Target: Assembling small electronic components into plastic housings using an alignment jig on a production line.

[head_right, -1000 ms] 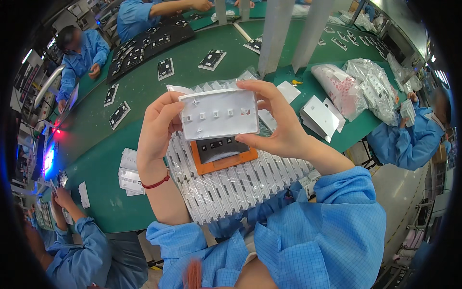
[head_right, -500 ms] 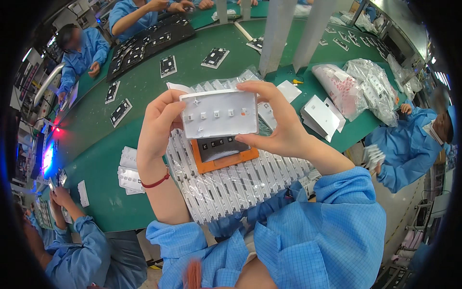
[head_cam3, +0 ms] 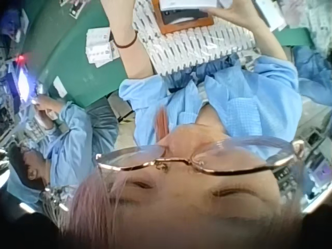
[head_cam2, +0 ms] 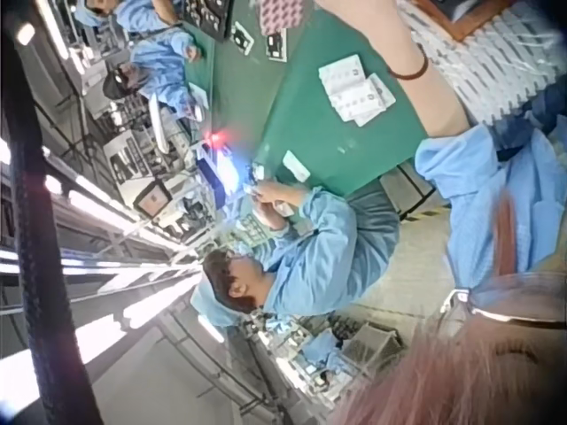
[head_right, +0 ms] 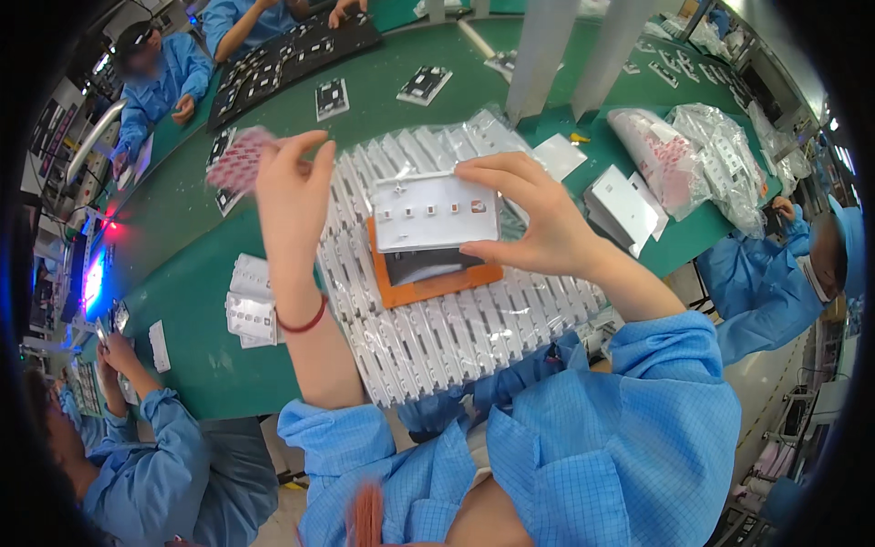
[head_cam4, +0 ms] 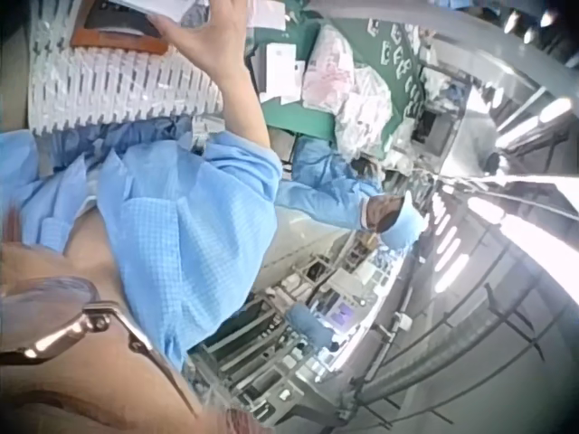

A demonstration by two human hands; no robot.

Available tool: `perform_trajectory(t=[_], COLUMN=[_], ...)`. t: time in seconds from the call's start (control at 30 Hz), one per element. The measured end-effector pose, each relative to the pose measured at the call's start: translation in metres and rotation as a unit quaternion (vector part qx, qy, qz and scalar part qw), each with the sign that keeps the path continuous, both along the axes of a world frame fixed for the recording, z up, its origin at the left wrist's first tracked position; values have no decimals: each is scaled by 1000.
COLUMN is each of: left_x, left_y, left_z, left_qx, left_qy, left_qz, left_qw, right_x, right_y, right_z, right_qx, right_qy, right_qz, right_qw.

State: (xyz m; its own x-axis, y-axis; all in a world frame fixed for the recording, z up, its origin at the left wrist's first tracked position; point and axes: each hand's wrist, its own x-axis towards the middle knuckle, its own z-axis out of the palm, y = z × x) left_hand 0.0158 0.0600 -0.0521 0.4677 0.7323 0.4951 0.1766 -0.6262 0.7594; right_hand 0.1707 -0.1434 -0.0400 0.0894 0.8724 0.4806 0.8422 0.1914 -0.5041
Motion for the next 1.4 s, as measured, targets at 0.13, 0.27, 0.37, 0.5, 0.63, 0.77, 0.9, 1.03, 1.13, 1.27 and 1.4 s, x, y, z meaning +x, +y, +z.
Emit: perform_trajectory(t=[0.13, 0.27, 0.37, 0.5, 0.63, 0.77, 0.9, 1.03, 1.13, 1.27, 1.4], left_x=[12, 9, 8, 6, 7, 8, 8, 8, 6, 6, 7], left_y=[9, 6, 4, 5, 8, 15, 13, 13, 11, 13, 13], left_z=[-20, -17, -17, -19, -19, -25, -22, -23, -16, -24, -21], left_qx=[-23, -31, -124, -137, -166, -200, -198, -216, -217, -231, -225], left_qy=[152, 274, 352, 339, 360, 370, 374, 362, 381, 366, 373], left_qz=[-133, -228, -209, -201, -196, -191, -198, -197, -202, -202, -199], left_qw=[979, 934, 904, 909, 897, 887, 884, 885, 876, 879, 878], right_x=[9, 6, 7, 4, 5, 4, 3, 2, -1, 6, 6], right_y=[4, 11, 15, 17, 16, 18, 19, 20, 21, 30, 44], right_z=[-17, -27, -31, -33, -34, -33, -34, -33, -26, -10, -8], right_qx=[-99, -139, -132, -132, -146, -141, -151, -153, -143, -224, -244], right_qy=[44, 46, 40, 41, 36, 20, 22, -20, -53, -60, -83], right_qz=[26, 35, 57, 60, 52, 56, 53, 61, 65, 54, 149], right_qw=[994, 989, 989, 989, 987, 988, 987, 986, 986, 971, 955])
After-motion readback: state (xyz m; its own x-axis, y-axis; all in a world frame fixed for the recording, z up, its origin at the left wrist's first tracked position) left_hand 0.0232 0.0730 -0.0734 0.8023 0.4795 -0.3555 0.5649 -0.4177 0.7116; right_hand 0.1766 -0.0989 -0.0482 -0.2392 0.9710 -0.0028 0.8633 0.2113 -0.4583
